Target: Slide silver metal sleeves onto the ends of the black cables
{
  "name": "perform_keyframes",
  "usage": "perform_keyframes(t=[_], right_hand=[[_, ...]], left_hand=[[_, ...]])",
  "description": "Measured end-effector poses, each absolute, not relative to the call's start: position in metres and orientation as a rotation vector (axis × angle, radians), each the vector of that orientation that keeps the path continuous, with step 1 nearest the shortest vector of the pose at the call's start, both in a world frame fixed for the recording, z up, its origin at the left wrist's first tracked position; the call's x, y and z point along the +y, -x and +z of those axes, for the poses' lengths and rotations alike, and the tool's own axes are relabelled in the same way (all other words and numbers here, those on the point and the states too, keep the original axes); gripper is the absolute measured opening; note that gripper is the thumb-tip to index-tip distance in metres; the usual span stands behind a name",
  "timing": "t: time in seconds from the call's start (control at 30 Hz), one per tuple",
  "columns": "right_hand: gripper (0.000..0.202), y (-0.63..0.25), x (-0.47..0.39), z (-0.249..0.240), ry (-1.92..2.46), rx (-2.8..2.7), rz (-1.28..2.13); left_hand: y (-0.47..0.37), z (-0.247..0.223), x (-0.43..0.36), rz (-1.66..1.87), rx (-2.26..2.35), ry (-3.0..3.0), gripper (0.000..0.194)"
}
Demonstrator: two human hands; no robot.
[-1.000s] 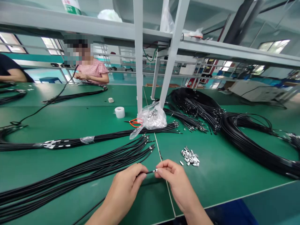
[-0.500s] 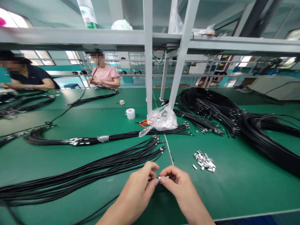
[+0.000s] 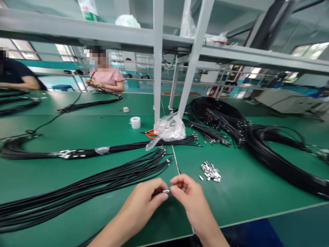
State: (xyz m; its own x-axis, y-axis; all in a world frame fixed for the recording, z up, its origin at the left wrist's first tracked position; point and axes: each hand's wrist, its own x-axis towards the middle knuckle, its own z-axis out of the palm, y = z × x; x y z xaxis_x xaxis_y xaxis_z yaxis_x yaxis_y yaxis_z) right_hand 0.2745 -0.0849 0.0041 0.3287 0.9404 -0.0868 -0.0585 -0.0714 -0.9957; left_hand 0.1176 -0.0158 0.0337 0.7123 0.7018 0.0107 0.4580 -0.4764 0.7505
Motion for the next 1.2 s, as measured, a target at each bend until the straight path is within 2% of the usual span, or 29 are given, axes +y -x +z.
perform_keyframes(t=[0.1,0.23,0.33,0.4,0.47,0.6,0.73,0.9,1.03,1.1,1.2], right_hand=[[0.019,-0.272,-0.082,0.007,1.369,-0.855,0.988],[0.019,-0.265,-0.081,0.01,1.372,-0.815,0.985],[0.018,-0.259,-0.08,0.016,1.356,-0.867,0.994],[0.017,-0.263,-0.08,0.02,1.366,-0.949,0.99],[0.017,-0.278,-0.081,0.021,1.551,-1.081,0.814],[0.019,-0.326,-0.083,0.003,2.035,-1.2,0.171],[0.011,-0.353,-0.081,-0.026,2.125,-1.263,0.088],[0.014,-0.359,-0.078,-0.043,2.122,-1.245,0.151],[0.017,-0.357,-0.079,-0.026,2.074,-1.181,0.289],[0.018,-0.348,-0.081,-0.01,1.866,-1.107,0.585],[0.015,-0.325,-0.086,0.009,1.311,-0.841,1.095]], left_hand=[[-0.109,0.042,-0.011,0.321,0.95,-2.283,0.009],[-0.09,0.051,-0.008,0.006,1.158,-2.456,0.013],[-0.095,0.05,-0.011,0.096,1.138,-2.404,0.027],[-0.104,0.048,-0.016,0.181,1.033,-2.314,0.024],[-0.112,0.047,-0.02,0.234,0.992,-2.255,0.023],[-0.115,0.047,-0.023,0.315,1.037,-2.231,0.02],[-0.111,0.047,-0.027,0.356,0.991,-2.225,0.019],[-0.108,0.049,-0.028,0.404,1.035,-2.163,0.019],[-0.104,0.052,-0.023,0.465,0.968,-2.07,0.016],[-0.104,0.052,-0.02,0.512,0.94,-2.043,0.016],[-0.107,0.054,-0.017,0.539,0.908,-2.046,0.016]])
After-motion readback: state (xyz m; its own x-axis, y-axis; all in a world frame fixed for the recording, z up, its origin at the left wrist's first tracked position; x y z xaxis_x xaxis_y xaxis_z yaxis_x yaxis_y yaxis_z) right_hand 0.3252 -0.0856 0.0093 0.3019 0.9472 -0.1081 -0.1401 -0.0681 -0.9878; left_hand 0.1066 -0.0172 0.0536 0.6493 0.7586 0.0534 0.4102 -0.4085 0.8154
